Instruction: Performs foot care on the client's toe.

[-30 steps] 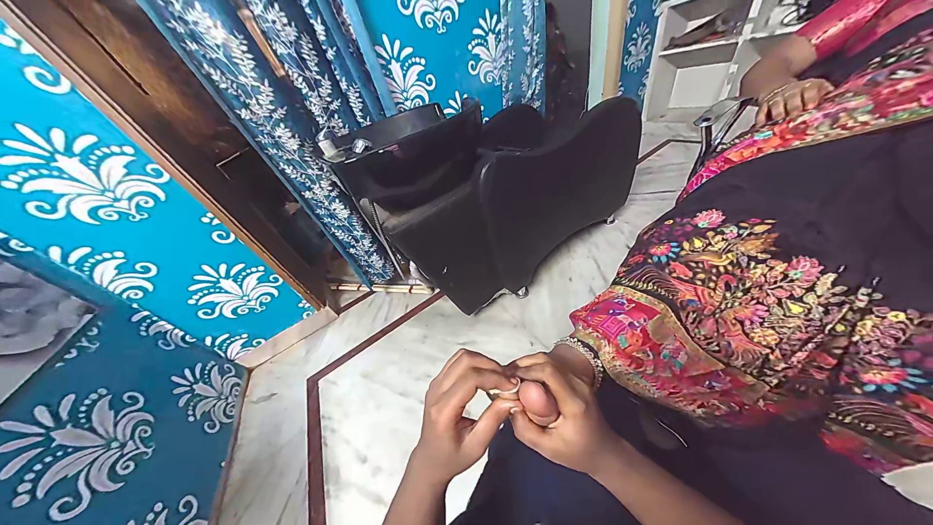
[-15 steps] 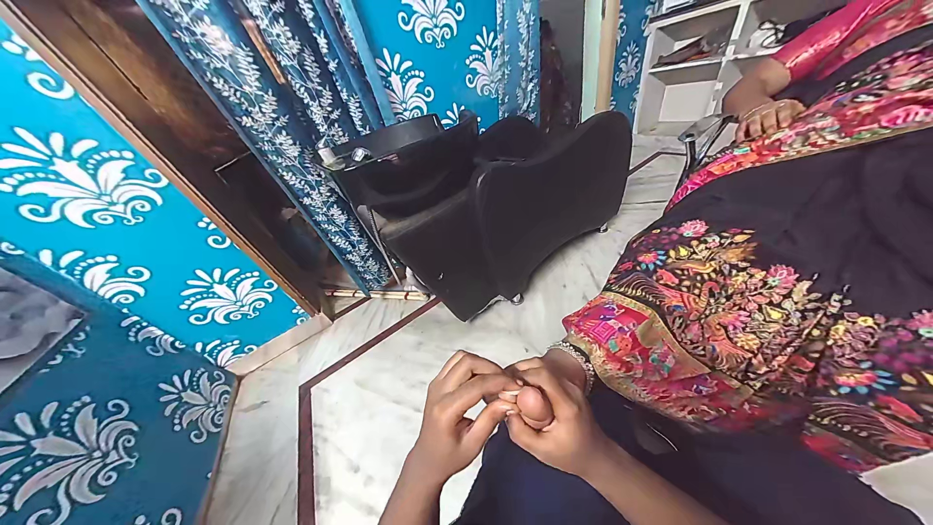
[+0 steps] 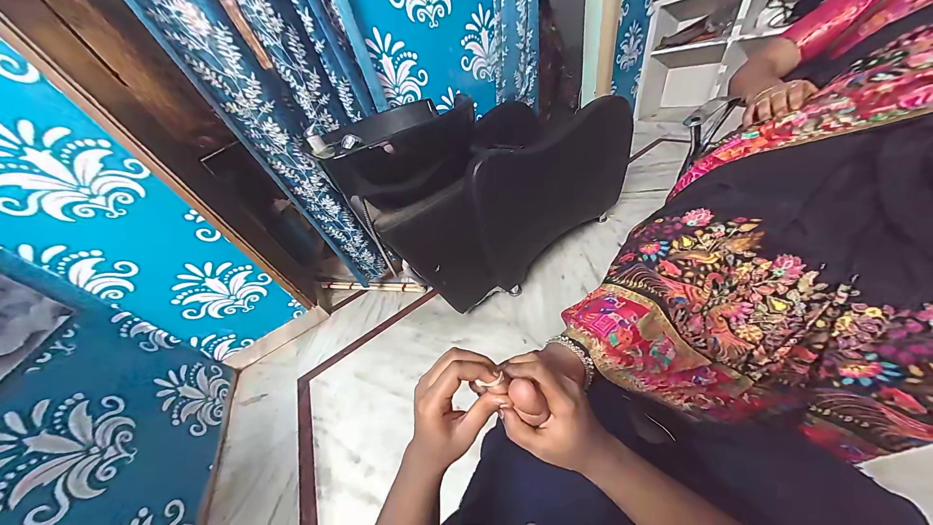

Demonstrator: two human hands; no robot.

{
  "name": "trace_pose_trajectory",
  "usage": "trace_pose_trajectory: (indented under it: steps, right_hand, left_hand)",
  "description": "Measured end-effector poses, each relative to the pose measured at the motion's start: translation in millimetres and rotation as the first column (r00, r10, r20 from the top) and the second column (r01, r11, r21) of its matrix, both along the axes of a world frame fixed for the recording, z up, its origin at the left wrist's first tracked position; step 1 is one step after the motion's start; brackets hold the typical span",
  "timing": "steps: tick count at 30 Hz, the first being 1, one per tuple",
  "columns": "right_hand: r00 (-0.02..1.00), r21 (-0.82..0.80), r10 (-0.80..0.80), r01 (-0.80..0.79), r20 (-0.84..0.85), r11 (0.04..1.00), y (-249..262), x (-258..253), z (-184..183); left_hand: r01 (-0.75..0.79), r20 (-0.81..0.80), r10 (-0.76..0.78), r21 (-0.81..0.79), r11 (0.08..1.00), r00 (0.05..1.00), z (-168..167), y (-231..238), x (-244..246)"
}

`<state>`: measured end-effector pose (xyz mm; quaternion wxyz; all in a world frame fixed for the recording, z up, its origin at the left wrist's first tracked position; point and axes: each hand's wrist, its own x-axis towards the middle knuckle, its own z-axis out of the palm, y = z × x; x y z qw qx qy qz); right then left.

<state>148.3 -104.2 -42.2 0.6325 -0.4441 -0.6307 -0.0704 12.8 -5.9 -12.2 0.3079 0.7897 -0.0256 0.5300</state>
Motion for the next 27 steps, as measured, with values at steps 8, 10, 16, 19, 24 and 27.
trace_pose_trajectory:
  steps: [8,10,16,19,24,27]
  right_hand:
    - [0.999,0.030,-0.048,0.047,0.011,0.998,2.9,-0.6,-1.4]
    - [0.998,0.028,-0.054,0.053,0.024,0.998,3.1,-0.6,-1.3]
    - [0.999,0.009,-0.022,0.022,0.023,1.000,3.8,1.1,-0.4]
    - [0.999,-0.002,-0.021,0.022,0.029,1.000,3.2,1.5,-1.0]
    - [0.997,0.034,-0.066,0.065,0.047,0.997,3.6,1.0,-2.2]
    - [0.992,0.104,-0.115,0.110,0.051,0.989,6.5,0.5,-6.0]
  left_hand:
    - [-0.026,-0.086,0.038,0.131,0.991,0.996,4.1,3.6,-1.5]
    - [-0.015,-0.087,0.025,0.108,0.994,0.996,3.9,3.8,-1.9]
    - [0.037,0.044,-0.032,-0.103,0.994,0.999,-4.7,0.4,3.4]
    - [0.190,0.169,-0.147,-0.276,0.942,0.975,-8.7,-2.2,4.3]
    - [0.274,0.287,-0.146,-0.483,0.831,0.947,5.3,-1.8,2.9]
    - [0.204,0.115,-0.176,-0.318,0.926,0.978,22.2,-2.0,6.7]
